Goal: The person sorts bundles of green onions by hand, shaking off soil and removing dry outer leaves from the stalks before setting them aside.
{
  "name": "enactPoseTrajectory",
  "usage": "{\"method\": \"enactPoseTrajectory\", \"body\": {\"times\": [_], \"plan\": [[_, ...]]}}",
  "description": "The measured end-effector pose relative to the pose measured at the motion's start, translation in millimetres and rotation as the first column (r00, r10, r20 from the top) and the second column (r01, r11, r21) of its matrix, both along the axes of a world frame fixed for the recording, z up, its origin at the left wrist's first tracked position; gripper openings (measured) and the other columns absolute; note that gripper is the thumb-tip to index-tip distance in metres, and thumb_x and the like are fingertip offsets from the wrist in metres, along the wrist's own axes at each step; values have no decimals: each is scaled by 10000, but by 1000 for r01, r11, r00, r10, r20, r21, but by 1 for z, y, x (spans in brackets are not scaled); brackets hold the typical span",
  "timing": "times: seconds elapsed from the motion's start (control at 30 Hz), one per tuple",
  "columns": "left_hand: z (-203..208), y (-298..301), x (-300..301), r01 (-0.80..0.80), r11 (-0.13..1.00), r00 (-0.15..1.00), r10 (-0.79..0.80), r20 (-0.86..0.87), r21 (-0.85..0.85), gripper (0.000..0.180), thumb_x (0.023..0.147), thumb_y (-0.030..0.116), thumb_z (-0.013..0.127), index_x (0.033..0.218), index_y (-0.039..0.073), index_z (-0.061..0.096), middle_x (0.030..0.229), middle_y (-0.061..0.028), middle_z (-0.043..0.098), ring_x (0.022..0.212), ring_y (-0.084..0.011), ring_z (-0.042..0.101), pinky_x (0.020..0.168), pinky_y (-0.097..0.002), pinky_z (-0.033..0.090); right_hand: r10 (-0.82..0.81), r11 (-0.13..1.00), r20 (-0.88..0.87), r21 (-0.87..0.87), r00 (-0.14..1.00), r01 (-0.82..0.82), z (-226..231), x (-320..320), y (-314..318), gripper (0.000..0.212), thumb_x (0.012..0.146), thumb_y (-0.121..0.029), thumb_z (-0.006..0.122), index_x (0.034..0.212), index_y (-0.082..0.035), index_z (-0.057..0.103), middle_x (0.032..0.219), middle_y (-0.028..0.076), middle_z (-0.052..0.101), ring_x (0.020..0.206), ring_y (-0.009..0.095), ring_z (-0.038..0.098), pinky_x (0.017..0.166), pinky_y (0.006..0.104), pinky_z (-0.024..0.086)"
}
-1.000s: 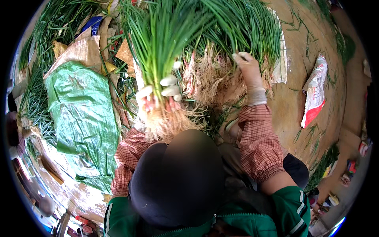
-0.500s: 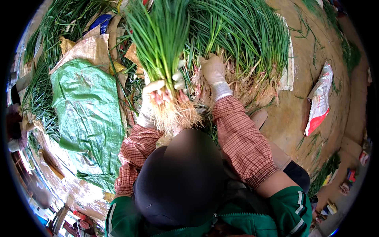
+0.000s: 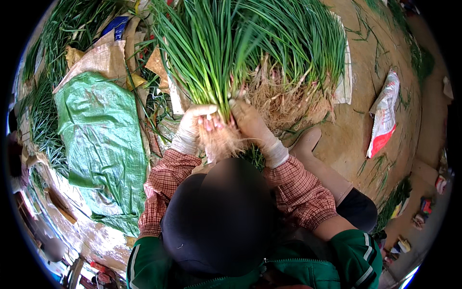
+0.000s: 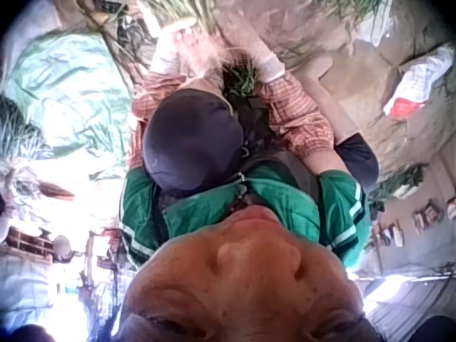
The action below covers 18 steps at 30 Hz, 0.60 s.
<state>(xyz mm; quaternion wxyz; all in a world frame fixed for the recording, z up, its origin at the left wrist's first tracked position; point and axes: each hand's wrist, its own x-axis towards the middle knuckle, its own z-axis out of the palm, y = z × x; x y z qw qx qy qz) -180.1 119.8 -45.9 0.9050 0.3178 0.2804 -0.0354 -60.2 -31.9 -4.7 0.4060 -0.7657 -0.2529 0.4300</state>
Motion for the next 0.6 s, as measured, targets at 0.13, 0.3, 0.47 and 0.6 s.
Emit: {"method": "enactPoseTrajectory", "body": {"times": [0.13, 0.3, 0.47, 0.6], "plan": [[-6, -12, -5, -61, 998, 998, 61, 15, 20, 332, 829, 286, 648, 855, -44, 660, 706, -142, 685, 458, -120, 611, 338, -150, 420, 242, 969, -42, 57, 969, -239, 1, 23, -36, 539, 1001, -458, 329, 1014, -11, 630, 944, 190, 649, 815, 313, 607, 799, 377, 476], [8, -14, 1, 106, 993, 994, -106, -3, 60, 296, 800, 283, 672, 789, -13, 672, 674, -122, 677, 546, -134, 653, 377, -167, 436, 95, 994, -119, 72, 988, -87, -18, -2, -88, 472, 963, -434, 480, 1061, 5, 626, 962, 170, 666, 884, 264, 621, 838, 340, 470], [18, -21, 5, -317, 936, 948, 315, -35, -154, 233, 769, 189, 706, 847, -24, 658, 699, -132, 681, 476, -150, 628, 380, -172, 440, 305, 844, -119, -427, 945, -326, -39, -9, -148, 541, 923, -492, 525, 1177, -23, 616, 1107, 194, 646, 1022, 275, 622, 885, 325, 462], [-15, -9, -12, -165, 980, 985, 169, 32, -108, 297, 772, 240, 717, 803, -45, 640, 705, -152, 671, 530, -188, 667, 338, -180, 443, 19, 999, 497, 26, 867, -37, -9, 15, -96, 314, 896, -310, 616, 1008, -20, 658, 898, 122, 675, 816, 230, 636, 769, 332, 505]]}}
